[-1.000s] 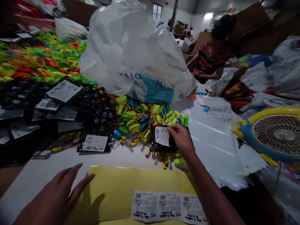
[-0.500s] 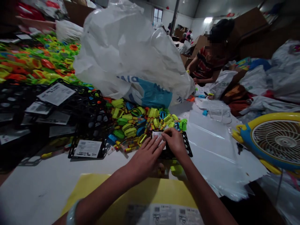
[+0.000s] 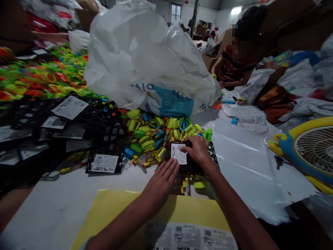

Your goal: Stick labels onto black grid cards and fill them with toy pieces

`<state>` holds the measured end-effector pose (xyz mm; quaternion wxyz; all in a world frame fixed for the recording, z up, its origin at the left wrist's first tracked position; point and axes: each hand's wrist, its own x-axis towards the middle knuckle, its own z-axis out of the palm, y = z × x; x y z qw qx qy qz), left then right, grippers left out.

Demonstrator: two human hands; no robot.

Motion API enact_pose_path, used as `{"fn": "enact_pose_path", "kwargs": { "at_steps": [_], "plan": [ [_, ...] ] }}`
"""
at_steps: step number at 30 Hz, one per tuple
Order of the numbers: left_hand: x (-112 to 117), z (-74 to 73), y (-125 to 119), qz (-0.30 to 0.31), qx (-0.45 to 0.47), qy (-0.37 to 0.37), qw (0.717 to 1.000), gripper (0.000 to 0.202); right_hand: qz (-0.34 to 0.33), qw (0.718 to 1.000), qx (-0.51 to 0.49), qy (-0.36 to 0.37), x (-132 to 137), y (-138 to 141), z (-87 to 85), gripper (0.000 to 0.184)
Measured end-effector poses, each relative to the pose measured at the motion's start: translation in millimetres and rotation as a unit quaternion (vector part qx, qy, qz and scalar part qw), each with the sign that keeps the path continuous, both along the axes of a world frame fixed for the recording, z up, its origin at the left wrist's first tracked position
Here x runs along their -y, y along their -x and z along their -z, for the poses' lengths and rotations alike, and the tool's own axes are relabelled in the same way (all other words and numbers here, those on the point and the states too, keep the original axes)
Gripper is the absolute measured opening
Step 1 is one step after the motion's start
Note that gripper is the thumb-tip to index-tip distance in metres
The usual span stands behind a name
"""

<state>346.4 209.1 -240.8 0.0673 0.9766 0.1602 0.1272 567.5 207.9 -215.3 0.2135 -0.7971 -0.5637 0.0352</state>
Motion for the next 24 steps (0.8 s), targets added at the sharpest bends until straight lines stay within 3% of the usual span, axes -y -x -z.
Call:
{"fn": "enact_pose_path", "kwargs": {
  "at_steps": [3,6,8,11,14,17,19,22,24],
  "plan": [
    [2,-12.5,2,-0.072,0.089,0.105,0.988,0.047,-0.008,0.997,-0.007,-0.078,8,5,-20.6,0.018],
    [-3,-33.8,9,-0.211,0.192,0.199,0.938,0.059,-0.057,0.989,0.002,-0.138,20,21,-48.0,0.018],
    [-12,-46.1,18,-0.244,0.224,0.257,0.908,0.060,-0.092,0.982,0.019,-0.163,26,36,-64.6,0.017],
    [-27,-55.0,33,-0.273,0.242,0.324,0.873,0.037,-0.128,0.974,0.042,-0.184,23,61,-76.6,0.013],
    [-36,-53.9,46,-0.321,0.229,0.339,0.855,0.014,-0.157,0.968,0.048,-0.189,12,76,-71.2,0.012],
    [-36,-49.8,55,-0.327,0.206,0.370,0.845,0.018,-0.161,0.966,0.063,-0.191,5,81,-61.3,0.013],
    [-33,-47.7,58,-0.306,0.226,0.422,0.823,0.023,-0.162,0.968,0.070,-0.181,3,82,-58.4,0.013],
    [-30,-47.1,61,-0.237,0.281,0.524,0.768,0.025,-0.181,0.971,0.036,-0.150,3,82,-59.1,0.011],
    [-28,-48.8,62,-0.188,0.313,0.599,0.713,0.027,-0.200,0.971,-0.013,-0.133,4,83,-59.4,0.010]
  ]
}}
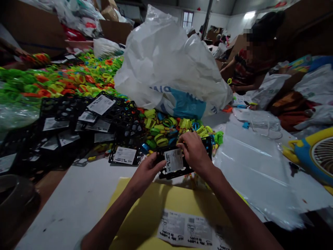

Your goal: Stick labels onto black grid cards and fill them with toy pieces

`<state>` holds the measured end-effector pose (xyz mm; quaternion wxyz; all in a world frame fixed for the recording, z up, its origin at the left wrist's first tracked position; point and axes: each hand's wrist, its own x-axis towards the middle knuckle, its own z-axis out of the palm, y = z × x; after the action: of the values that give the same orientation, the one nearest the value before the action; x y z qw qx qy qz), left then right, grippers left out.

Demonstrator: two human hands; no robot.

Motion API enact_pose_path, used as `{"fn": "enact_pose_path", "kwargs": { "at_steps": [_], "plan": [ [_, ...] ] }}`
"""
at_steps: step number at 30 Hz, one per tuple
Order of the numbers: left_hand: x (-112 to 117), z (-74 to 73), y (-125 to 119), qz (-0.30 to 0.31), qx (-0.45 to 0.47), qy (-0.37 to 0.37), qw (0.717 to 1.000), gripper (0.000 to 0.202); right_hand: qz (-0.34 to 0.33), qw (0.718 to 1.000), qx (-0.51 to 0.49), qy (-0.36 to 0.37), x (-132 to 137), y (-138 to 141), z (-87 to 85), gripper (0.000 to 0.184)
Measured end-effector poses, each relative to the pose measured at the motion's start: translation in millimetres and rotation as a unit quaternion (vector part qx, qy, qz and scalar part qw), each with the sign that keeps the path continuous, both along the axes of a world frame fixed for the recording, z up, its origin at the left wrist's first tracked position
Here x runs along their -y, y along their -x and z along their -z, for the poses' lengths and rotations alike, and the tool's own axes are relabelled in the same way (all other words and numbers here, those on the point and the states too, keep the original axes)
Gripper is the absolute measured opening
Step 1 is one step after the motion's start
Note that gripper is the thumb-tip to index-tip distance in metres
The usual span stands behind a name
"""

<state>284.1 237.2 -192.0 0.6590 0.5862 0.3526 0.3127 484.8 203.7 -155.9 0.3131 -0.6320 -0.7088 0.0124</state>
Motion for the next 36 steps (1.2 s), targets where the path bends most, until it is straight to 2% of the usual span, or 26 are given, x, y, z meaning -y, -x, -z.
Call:
{"fn": "enact_pose_path", "kwargs": {
  "at_steps": [4,7,10,14,18,20,22,24,25,28,30,33,36],
  "plan": [
    [2,-7.0,3,0.063,0.112,0.129,0.983,0.033,-0.043,0.994,-0.097,0.040,3,-1,3.7,0.012],
    [1,-10.7,4,0.067,0.142,0.178,0.971,0.031,-0.033,0.991,-0.130,0.016,6,-2,4.4,0.012],
    [-2,-9.7,2,-0.008,0.155,0.214,0.964,0.030,-0.060,0.992,-0.106,-0.030,12,2,-2.1,0.009],
    [-12,-5.3,1,-0.098,0.129,0.198,0.967,0.037,-0.123,0.989,-0.065,-0.042,30,18,-12.7,0.007],
    [-26,-9.3,14,-0.174,0.123,0.214,0.953,0.041,-0.142,0.983,-0.110,-0.029,52,25,-13.4,0.009],
    [-35,-18.2,25,-0.195,0.126,0.199,0.952,0.038,-0.080,0.983,-0.156,-0.045,61,19,-11.4,0.008],
    [-47,-32.0,38,-0.218,0.137,0.174,0.950,0.035,0.027,0.976,-0.205,-0.065,66,8,-8.2,0.010],
    [-65,-50.1,51,-0.267,0.162,0.137,0.940,0.030,0.117,0.959,-0.253,-0.046,64,-3,-3.1,0.019],
    [-77,-60.1,57,-0.299,0.181,0.113,0.930,0.026,0.138,0.952,-0.273,-0.019,61,-7,0.0,0.024],
    [-110,-87.5,75,-0.385,0.235,0.057,0.891,0.022,0.133,0.939,-0.308,0.070,51,-8,10.0,0.035],
    [-120,-97.3,85,-0.414,0.250,0.048,0.874,0.024,0.109,0.932,-0.322,0.124,43,-4,16.5,0.036],
    [-103,-96.3,101,-0.445,0.237,0.052,0.862,0.022,0.080,0.904,-0.380,0.177,24,2,25.0,0.036],
    [-59,-87.2,120,-0.472,0.193,0.093,0.855,0.020,0.060,0.864,-0.466,0.181,-14,11,27.2,0.034]
  ]
}}
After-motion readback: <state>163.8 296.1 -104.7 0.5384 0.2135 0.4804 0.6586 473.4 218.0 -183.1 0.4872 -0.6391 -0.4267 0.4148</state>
